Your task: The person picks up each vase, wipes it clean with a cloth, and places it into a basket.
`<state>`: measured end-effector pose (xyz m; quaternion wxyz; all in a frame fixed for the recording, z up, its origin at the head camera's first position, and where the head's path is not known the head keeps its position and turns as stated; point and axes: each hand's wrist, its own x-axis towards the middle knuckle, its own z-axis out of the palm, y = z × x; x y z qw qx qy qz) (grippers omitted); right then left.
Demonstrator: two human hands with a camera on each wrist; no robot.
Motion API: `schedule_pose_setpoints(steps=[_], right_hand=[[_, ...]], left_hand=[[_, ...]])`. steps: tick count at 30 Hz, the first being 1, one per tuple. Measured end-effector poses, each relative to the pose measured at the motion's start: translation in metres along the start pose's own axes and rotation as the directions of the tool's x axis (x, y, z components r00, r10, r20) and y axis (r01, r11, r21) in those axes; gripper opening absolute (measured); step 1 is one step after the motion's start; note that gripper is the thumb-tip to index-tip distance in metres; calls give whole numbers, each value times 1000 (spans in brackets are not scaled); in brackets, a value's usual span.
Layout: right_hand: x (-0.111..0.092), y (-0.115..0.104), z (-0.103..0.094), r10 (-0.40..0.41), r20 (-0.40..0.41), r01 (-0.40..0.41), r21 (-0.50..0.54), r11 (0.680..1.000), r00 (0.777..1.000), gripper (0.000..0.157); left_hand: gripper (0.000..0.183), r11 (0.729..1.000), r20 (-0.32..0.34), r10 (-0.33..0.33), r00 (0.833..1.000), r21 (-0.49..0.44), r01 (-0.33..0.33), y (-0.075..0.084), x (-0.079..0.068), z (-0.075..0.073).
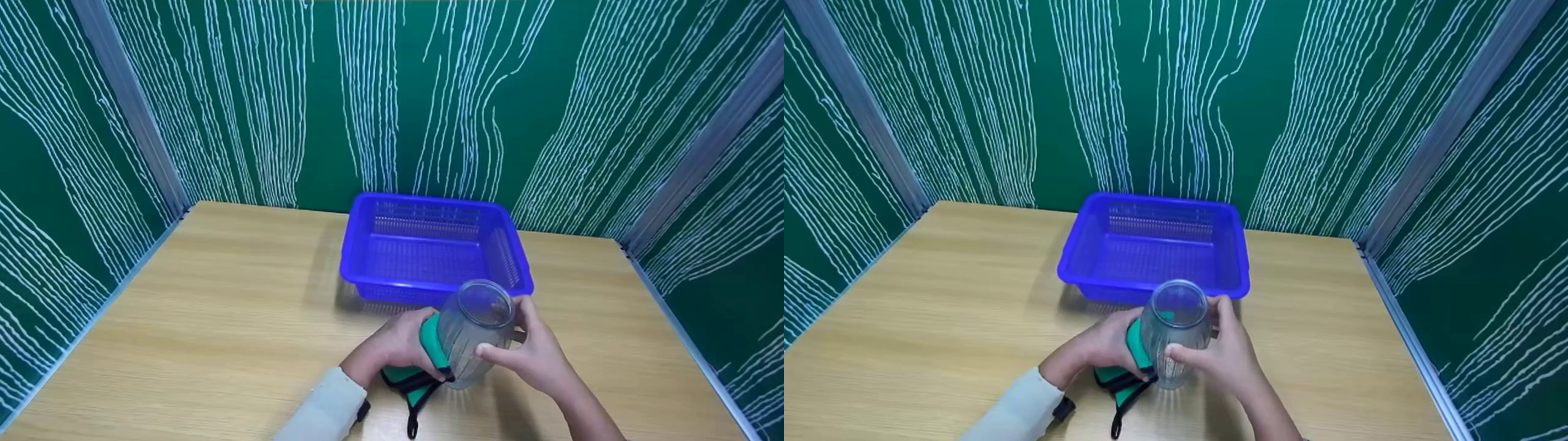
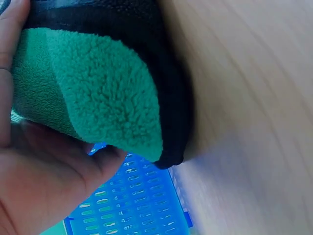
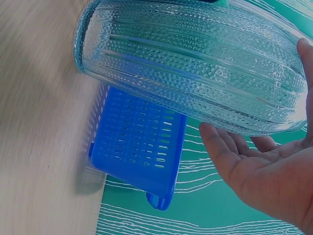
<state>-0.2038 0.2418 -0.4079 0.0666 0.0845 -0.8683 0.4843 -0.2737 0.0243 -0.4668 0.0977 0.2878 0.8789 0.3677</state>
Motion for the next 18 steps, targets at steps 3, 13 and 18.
schedule_pose_setpoints(steps=[3, 13, 18], right_hand=[[0, 0, 0, 0, 1, 0, 2, 1000, 1000, 73], [0, 1, -1, 7, 6, -7, -3, 1000, 1000, 71], [0, 2, -1, 2, 1, -2, 15, 1000, 1000, 71]], left_hand=[[84, 1000, 0, -7, 1000, 3, 7, 0, -1, 0], [94, 998, 48, 1, 999, 69, -4, 4, -2, -1], [91, 1000, 94, -24, 995, -1, 24, 3, -4, -8]])
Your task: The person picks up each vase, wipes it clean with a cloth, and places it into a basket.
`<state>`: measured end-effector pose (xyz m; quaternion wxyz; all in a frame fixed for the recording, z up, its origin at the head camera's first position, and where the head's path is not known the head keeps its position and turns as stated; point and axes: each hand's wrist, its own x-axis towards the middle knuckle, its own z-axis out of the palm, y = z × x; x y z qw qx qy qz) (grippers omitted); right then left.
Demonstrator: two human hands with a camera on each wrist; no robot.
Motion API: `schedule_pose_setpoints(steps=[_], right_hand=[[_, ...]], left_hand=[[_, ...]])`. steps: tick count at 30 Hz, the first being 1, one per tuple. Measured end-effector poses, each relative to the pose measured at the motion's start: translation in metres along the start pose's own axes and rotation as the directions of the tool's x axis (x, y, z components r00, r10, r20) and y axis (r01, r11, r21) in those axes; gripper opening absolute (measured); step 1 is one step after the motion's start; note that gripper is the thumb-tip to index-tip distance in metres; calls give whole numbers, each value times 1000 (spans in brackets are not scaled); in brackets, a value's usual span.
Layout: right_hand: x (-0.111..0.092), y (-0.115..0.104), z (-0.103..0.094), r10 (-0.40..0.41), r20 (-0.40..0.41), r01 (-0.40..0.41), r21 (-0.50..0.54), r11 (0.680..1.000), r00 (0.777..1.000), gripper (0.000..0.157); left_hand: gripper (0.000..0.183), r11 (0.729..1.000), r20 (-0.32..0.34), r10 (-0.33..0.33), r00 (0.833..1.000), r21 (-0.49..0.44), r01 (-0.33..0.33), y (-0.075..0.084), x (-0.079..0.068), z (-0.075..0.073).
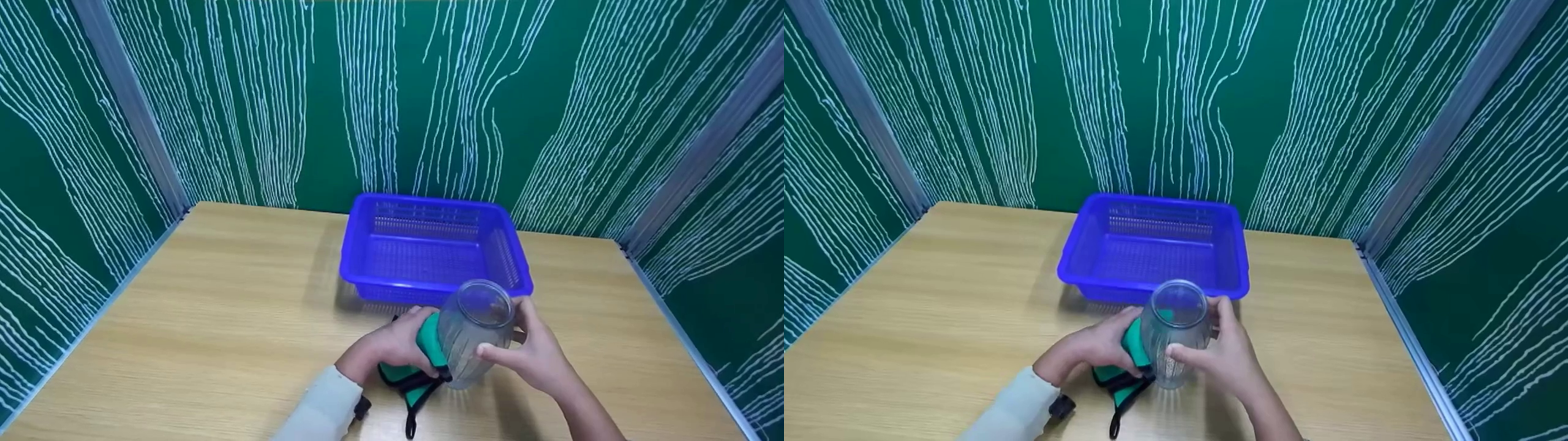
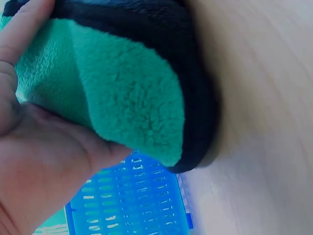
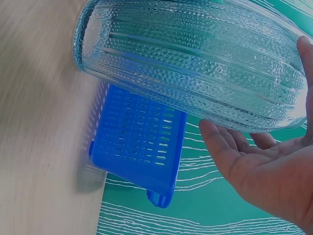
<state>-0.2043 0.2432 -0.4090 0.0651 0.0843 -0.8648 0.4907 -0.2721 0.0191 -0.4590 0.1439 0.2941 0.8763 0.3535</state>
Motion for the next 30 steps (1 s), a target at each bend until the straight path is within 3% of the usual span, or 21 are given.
schedule_pose_setpoints(steps=[5, 9, 16, 21, 30], right_hand=[[-1, 1, 3, -13, -13, 13, 15, 1000, 1000, 72], [-3, 1, 5, -10, -27, 10, -1, 1000, 1000, 74], [-4, 1, 5, -8, -56, 7, -26, 1000, 998, 80], [-4, -1, 3, -19, -63, 16, -41, 999, 998, 80], [-4, -3, 2, -39, -62, 36, -49, 998, 997, 76]], left_hand=[[88, 981, -6, 22, 1000, -191, -22, 0, -2, -10], [84, 955, -41, 62, 997, -287, -71, -1, -2, -14], [74, 869, -67, 48, 997, -490, -75, 0, -4, -16], [75, 821, -98, 65, 993, -560, -109, 5, -4, -17], [78, 800, -179, 66, 982, -579, -159, 21, -7, -26]])
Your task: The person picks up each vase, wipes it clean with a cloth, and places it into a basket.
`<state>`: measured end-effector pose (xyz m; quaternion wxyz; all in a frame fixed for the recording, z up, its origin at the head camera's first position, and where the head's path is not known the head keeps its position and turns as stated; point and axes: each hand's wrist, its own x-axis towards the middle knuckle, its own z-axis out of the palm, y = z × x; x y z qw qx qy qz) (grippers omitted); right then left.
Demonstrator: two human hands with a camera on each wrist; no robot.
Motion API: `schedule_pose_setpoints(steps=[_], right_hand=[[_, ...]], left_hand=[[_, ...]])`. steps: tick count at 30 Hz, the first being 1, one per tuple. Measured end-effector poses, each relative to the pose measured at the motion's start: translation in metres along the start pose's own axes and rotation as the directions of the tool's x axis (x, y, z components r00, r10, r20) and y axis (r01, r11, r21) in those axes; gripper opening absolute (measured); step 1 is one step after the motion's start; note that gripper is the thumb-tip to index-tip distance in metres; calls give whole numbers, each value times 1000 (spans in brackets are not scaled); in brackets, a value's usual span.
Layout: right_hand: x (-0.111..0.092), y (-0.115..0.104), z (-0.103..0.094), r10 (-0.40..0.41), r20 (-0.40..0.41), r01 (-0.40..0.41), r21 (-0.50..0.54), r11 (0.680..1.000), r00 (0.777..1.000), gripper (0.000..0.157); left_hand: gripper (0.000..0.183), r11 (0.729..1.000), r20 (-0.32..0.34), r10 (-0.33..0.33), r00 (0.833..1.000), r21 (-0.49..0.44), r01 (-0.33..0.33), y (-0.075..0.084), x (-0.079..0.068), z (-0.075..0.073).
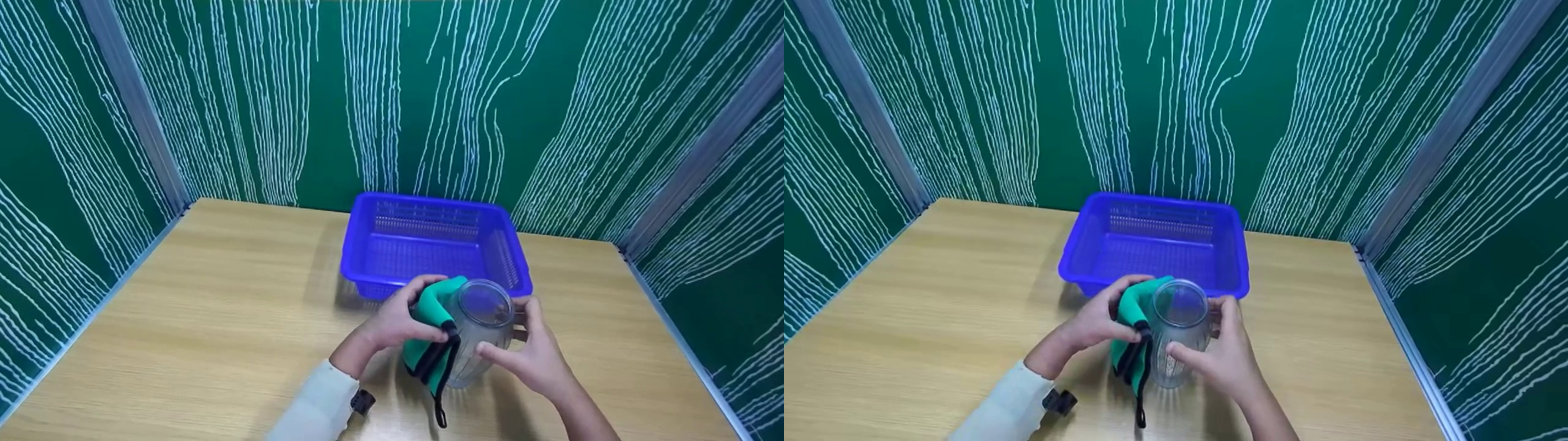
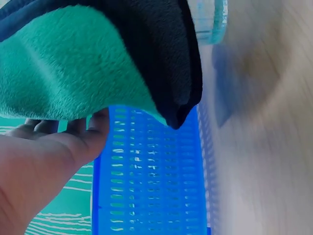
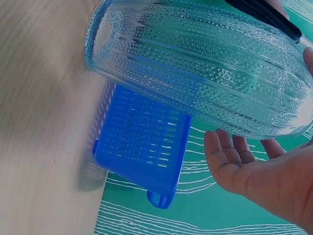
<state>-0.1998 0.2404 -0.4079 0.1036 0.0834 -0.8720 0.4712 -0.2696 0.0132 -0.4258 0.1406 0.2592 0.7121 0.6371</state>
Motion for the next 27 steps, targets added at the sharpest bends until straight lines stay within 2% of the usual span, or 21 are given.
schedule_pose_setpoints(steps=[6, 9, 16, 21, 27], right_hand=[[1, 0, -1, -3, 3, 3, -5, 1000, 1000, 74], [1, 1, -2, -1, 2, 1, -11, 1000, 1000, 73], [1, 0, -4, -17, 16, 17, -32, 999, 1000, 71], [0, -1, -6, -7, 16, 8, -40, 999, 1000, 68], [0, -1, -6, 8, 13, -7, -35, 999, 1000, 68]], left_hand=[[75, 997, -10, 63, 998, -42, -64, 24, -8, 4], [76, 996, -12, 73, 997, -41, -73, 29, -10, 5], [76, 1000, -46, 4, 999, 2, -3, 33, -10, 7], [73, 998, -64, 63, 996, -7, -63, 33, -9, 11], [68, 991, -52, 131, 990, -24, -132, 33, -8, 16]])
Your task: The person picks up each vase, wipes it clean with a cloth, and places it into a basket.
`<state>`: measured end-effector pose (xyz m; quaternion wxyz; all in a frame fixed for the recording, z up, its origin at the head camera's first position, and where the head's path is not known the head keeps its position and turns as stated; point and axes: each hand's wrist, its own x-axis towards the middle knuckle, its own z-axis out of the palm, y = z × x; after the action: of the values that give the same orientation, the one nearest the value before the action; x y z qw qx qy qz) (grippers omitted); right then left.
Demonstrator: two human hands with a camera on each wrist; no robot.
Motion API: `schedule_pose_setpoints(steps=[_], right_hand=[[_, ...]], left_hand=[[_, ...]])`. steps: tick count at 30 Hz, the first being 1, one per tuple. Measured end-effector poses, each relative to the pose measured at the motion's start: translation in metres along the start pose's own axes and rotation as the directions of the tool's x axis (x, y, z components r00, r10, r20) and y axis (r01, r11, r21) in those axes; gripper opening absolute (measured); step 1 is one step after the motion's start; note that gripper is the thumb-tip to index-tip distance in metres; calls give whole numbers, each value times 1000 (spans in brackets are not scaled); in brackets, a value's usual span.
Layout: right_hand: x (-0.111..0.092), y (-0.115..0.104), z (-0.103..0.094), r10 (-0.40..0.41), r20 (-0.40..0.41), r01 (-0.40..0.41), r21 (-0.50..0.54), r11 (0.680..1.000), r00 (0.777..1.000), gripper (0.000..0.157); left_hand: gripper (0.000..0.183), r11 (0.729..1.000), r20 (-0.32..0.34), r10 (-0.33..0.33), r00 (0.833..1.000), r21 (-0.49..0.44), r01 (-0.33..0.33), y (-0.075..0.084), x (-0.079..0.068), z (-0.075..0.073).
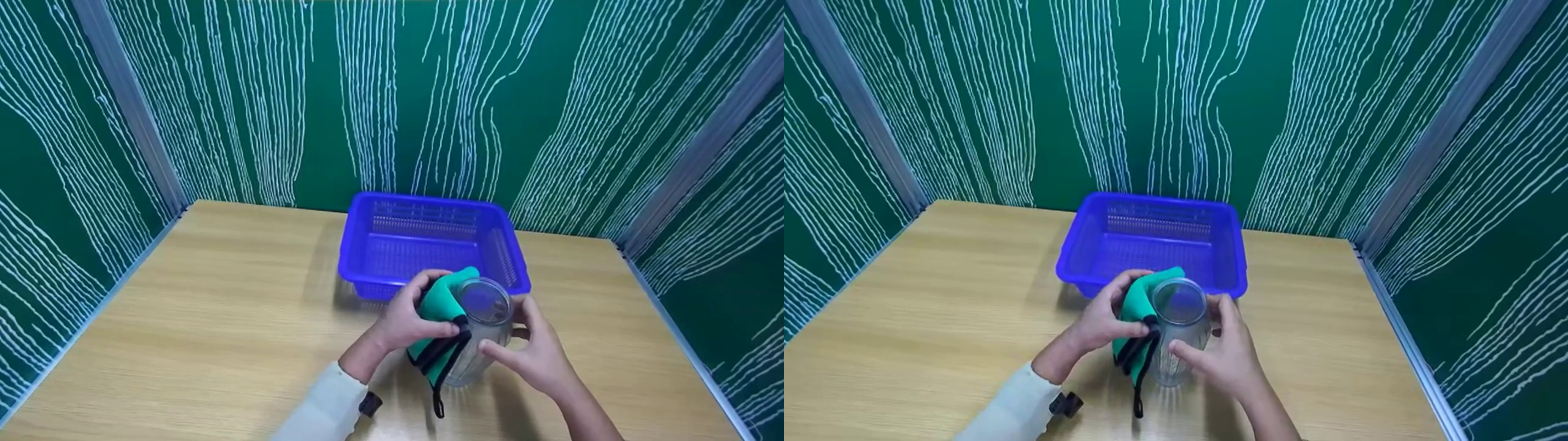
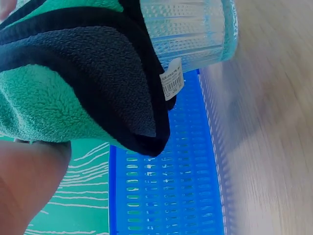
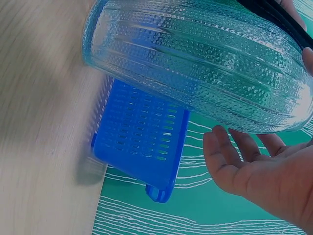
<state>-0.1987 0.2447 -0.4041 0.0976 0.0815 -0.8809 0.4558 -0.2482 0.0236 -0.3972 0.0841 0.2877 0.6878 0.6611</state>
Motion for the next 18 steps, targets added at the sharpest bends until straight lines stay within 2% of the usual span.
schedule_pose_setpoints(steps=[7, 13, 18], right_hand=[[-1, -1, 2, -1, -15, 1, 21, 1000, 1000, 79], [-2, 0, 3, -22, -34, 24, 62, 998, 999, 71], [-3, 2, 4, -29, -32, 31, 55, 998, 999, 70]], left_hand=[[68, 999, 56, 41, 998, 2, -41, -4, 0, 2], [73, 991, 114, 115, 987, 55, -122, -8, -1, 1], [74, 994, 103, 74, 992, 67, -81, -9, 1, 1]])
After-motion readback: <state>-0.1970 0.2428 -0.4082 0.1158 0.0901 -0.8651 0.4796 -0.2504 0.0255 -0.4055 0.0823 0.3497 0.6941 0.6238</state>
